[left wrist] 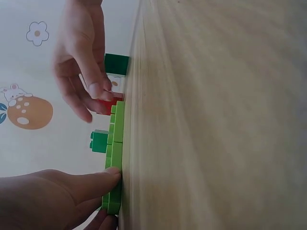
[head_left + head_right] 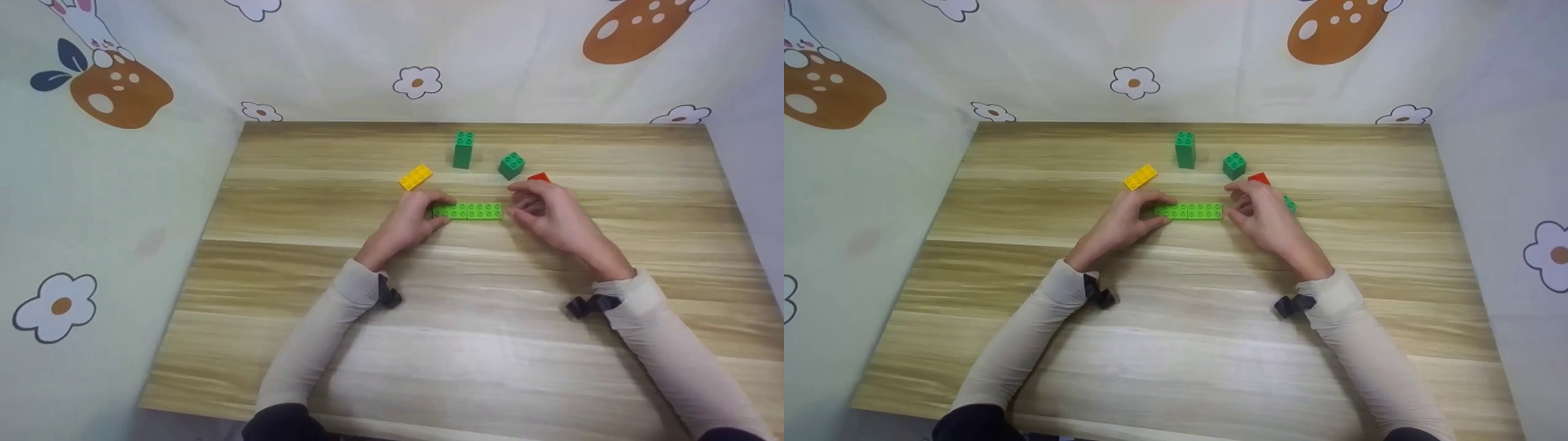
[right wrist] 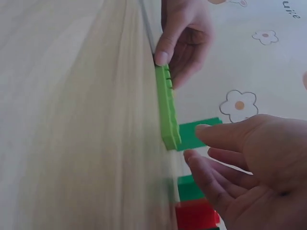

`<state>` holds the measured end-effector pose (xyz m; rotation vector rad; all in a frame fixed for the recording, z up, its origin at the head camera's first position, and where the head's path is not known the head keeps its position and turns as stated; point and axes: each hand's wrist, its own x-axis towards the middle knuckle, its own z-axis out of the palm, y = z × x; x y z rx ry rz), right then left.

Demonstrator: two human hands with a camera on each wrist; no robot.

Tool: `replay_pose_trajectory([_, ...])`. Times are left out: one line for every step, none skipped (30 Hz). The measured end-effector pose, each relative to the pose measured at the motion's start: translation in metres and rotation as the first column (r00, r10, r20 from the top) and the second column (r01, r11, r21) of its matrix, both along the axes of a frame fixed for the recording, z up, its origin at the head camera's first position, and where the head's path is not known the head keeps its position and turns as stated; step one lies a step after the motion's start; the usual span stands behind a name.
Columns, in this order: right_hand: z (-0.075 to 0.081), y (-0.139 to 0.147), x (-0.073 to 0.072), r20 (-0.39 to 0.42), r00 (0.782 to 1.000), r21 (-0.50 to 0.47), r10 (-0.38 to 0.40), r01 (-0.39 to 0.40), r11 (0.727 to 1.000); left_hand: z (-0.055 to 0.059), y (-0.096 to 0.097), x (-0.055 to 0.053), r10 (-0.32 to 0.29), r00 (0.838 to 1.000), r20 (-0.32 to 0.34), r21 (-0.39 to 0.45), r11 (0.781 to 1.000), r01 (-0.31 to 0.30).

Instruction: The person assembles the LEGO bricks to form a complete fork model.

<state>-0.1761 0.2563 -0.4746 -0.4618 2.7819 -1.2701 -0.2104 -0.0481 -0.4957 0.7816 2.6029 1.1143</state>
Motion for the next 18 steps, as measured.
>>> replay_pose_trajectory([0.002,0.004,0.000,-0.010,1.000,-0.009,-0.020,0.020,1.000,0.000,0.000,0.000,0.000,1.000,0.003,0.002,1.000,0.000])
replay_pose_trajectory([0.005,0.007,0.001,-0.024,0.999,-0.017,-0.040,0.040,0.999,0.000,0.001,0.000,0.000,1.000,0.006,0.003,1.000,0.000])
replay_pose_trajectory([0.007,0.011,0.001,-0.035,0.998,-0.024,-0.059,0.058,0.998,0.000,0.001,0.000,-0.001,1.000,0.008,0.005,1.000,0.001])
replay_pose_trajectory([0.010,0.015,0.001,-0.050,0.996,-0.024,-0.079,0.077,0.997,0.000,0.001,0.000,0.000,1.000,0.009,0.006,1.000,0.000])
replay_pose_trajectory([0.013,0.018,0.001,-0.068,0.993,-0.020,-0.095,0.094,0.995,0.000,0.000,0.000,-0.001,1.000,0.010,0.006,1.000,0.001])
replay_pose_trajectory([0.015,0.022,0.001,-0.084,0.990,-0.010,-0.109,0.109,0.994,0.000,0.000,0.000,-0.001,1.000,0.009,0.008,1.000,0.000])
replay_pose_trajectory([0.018,0.026,0.001,-0.093,0.988,0.007,-0.121,0.123,0.992,0.000,0.000,0.000,-0.002,1.000,0.008,0.010,1.000,0.002])
replay_pose_trajectory([0.021,0.030,0.002,-0.098,0.987,0.030,-0.131,0.135,0.990,0.000,0.000,0.000,-0.002,1.000,0.005,0.011,1.000,0.002])
replay_pose_trajectory([0.023,0.034,0.002,-0.097,0.986,0.057,-0.136,0.142,0.988,0.000,0.000,0.001,-0.002,1.000,0.004,0.012,1.000,0.002])
replay_pose_trajectory([0.026,0.038,0.002,-0.088,0.986,0.086,-0.140,0.148,0.985,0.000,0.000,0.001,-0.002,1.000,0.001,0.012,1.000,0.002])
replay_pose_trajectory([0.028,0.042,0.001,-0.073,0.988,0.113,-0.137,0.145,0.983,0.000,0.000,0.001,-0.003,1.000,-0.001,0.012,1.000,0.003])
replay_pose_trajectory([0.029,0.045,0.001,-0.055,0.990,0.139,-0.132,0.139,0.980,0.000,0.000,0.001,-0.003,1.000,-0.003,0.012,1.000,0.003])
replay_pose_trajectory([0.031,0.049,0.001,-0.032,0.992,0.162,-0.126,0.130,0.978,0.000,0.000,0.001,-0.004,1.000,-0.004,0.012,1.000,0.004])
replay_pose_trajectory([0.032,0.052,0.000,-0.013,0.993,0.182,-0.120,0.120,0.976,0.000,0.001,0.001,-0.003,1.000,-0.005,0.010,1.000,0.003])
replay_pose_trajectory([0.032,0.056,0.000,0.009,0.993,0.200,-0.114,0.110,0.974,0.000,0.001,0.001,-0.003,1.000,-0.006,0.010,1.000,0.004])
replay_pose_trajectory([0.033,0.058,0.000,0.032,0.993,0.216,-0.109,0.100,0.971,0.000,0.001,0.001,-0.004,1.000,-0.007,0.010,1.000,0.004])
replay_pose_trajectory([0.033,0.061,-0.001,0.054,0.993,0.231,-0.107,0.092,0.969,-0.001,0.001,0.001,-0.003,1.000,-0.009,0.010,1.000,0.003])
replay_pose_trajectory([0.033,0.063,-0.001,0.077,0.991,0.247,-0.109,0.087,0.965,-0.001,0.001,0.001,-0.003,1.000,-0.010,0.009,1.000,0.003])
